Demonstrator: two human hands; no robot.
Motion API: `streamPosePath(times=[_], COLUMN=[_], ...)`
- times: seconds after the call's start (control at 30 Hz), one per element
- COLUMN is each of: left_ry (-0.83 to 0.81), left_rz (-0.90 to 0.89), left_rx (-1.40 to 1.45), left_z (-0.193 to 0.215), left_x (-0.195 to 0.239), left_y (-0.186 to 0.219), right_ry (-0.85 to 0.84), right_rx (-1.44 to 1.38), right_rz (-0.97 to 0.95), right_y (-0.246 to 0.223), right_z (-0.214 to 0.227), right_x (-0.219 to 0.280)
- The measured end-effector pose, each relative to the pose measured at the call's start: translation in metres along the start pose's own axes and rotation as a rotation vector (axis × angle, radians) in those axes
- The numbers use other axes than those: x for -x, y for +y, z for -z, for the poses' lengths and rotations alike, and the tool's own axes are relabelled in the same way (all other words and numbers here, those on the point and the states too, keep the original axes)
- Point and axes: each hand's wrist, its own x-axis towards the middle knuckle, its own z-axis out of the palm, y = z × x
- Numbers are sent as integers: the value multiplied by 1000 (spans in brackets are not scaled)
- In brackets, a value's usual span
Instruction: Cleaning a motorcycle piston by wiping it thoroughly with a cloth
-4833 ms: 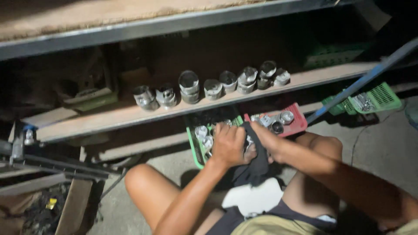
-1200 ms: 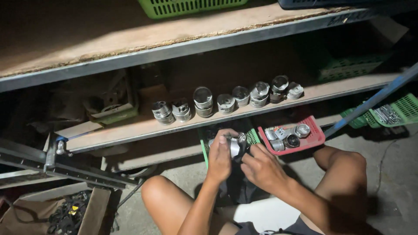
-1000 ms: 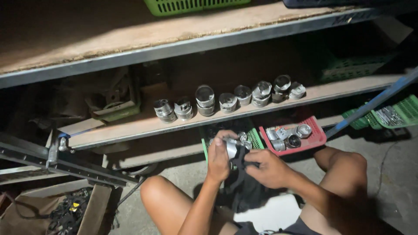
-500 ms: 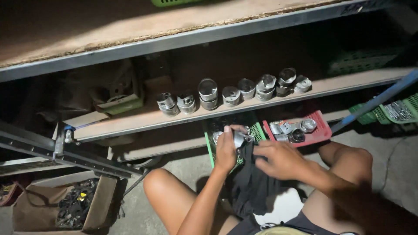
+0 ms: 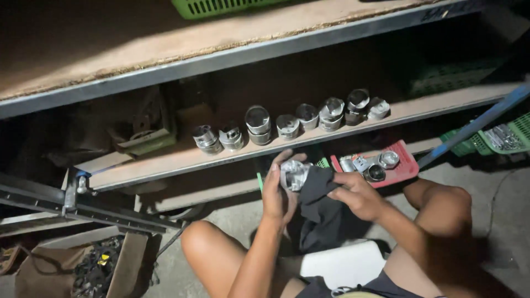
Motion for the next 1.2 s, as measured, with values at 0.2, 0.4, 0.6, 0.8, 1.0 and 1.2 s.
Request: streamPosePath(times=[0.2,0.4,0.6,0.8,1.0,1.2], left_ry=[154,25,300,280,146,205], left_rz=[238,58,-27,55,157,-76], left_rx=[293,62,-32,115,-37,-217], left_z=[6,-9,-1,-22,-25,0], left_x=[-6,0,-5,2,11,5], left_y=[5,7,10,6,10,2], right_ry=[83,70,223,98,77,-45], right_rx=[-125,420,246,272,971,288], right_rz=[63,-100,100,84,231,162], right_y=[-13,-82,-96,-121,-89,-57], right_z=[-29,-51,3,-39,-57,-61], right_x=[22,21,17,23,11,9])
